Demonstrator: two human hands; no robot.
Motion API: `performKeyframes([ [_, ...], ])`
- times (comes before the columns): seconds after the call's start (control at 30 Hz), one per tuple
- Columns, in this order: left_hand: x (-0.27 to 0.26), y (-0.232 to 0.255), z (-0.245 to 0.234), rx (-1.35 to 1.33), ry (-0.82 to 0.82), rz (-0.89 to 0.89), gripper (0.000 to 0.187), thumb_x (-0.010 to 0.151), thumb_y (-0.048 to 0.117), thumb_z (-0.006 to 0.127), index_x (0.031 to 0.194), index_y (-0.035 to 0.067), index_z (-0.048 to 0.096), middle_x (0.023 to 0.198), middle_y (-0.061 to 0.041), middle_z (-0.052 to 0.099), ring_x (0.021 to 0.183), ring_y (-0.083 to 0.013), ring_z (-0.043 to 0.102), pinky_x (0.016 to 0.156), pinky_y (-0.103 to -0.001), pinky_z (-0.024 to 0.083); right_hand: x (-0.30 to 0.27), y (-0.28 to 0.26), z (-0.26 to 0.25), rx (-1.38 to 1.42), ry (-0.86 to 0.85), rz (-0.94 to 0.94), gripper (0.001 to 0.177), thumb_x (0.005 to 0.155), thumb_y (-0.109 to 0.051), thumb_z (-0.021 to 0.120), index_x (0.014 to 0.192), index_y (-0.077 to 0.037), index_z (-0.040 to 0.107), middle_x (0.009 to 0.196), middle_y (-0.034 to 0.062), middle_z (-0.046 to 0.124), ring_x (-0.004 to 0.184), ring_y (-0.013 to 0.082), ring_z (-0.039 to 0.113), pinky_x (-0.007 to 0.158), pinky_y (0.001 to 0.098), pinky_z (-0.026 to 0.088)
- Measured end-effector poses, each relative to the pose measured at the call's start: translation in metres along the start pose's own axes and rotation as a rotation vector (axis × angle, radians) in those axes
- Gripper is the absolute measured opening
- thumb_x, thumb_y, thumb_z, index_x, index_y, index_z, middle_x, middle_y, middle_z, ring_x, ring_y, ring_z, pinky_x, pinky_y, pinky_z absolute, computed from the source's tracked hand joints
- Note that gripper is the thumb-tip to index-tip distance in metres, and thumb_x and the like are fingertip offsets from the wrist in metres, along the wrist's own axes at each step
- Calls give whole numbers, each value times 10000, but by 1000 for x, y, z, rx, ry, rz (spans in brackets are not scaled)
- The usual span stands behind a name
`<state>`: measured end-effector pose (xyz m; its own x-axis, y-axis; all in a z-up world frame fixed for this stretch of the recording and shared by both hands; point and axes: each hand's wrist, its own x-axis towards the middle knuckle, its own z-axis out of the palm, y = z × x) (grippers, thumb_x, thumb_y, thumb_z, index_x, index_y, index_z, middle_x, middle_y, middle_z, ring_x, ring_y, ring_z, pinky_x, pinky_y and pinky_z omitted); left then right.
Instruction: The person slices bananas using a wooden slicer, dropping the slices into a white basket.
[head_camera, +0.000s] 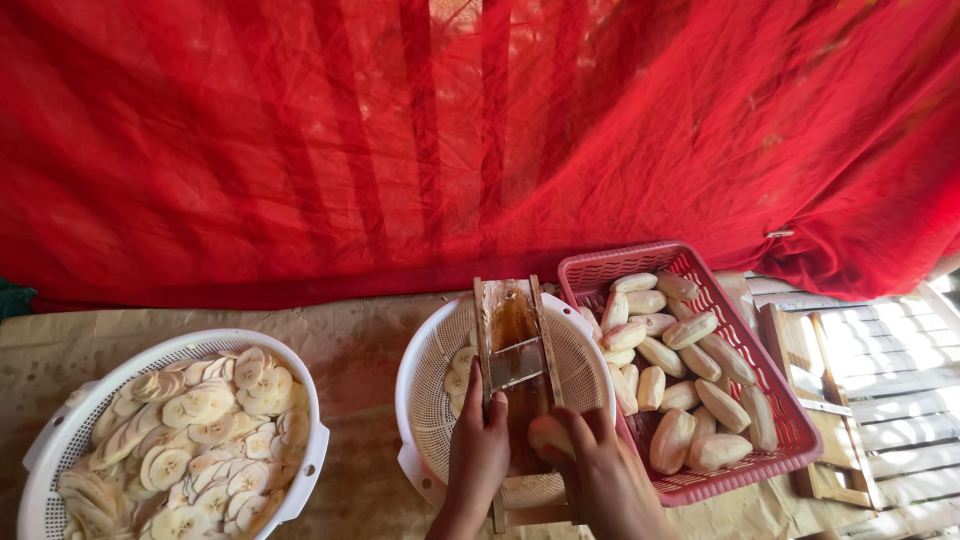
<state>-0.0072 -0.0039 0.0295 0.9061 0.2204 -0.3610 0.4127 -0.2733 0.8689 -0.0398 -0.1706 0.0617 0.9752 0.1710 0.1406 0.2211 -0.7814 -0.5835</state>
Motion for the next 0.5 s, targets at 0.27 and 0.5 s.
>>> performKeyframes([
  [0.27, 3, -1, 3, -76, 20, 124, 658, 995, 324, 505, 1599, 307, 247, 1226, -106, 723, 900, -261, 770, 779, -369, 585, 139, -5, 12, 0, 157, -14, 342, 902, -175, 670, 1229, -96, 611, 1297, 228, 544, 943, 463, 676, 778, 531, 552],
  [0.5, -5, 11, -4, 12, -5, -13, 679, 1019, 340, 489, 1643, 349, 221, 1100, -190, 755, 850, -316, 746, 769, -403, 558, 41, -12, -2, -126, 133, -91, 524, 815, -324, 747, 1290, -143, 621, 1199, 128, 649, 799, 391, 717, 597, 487, 570],
])
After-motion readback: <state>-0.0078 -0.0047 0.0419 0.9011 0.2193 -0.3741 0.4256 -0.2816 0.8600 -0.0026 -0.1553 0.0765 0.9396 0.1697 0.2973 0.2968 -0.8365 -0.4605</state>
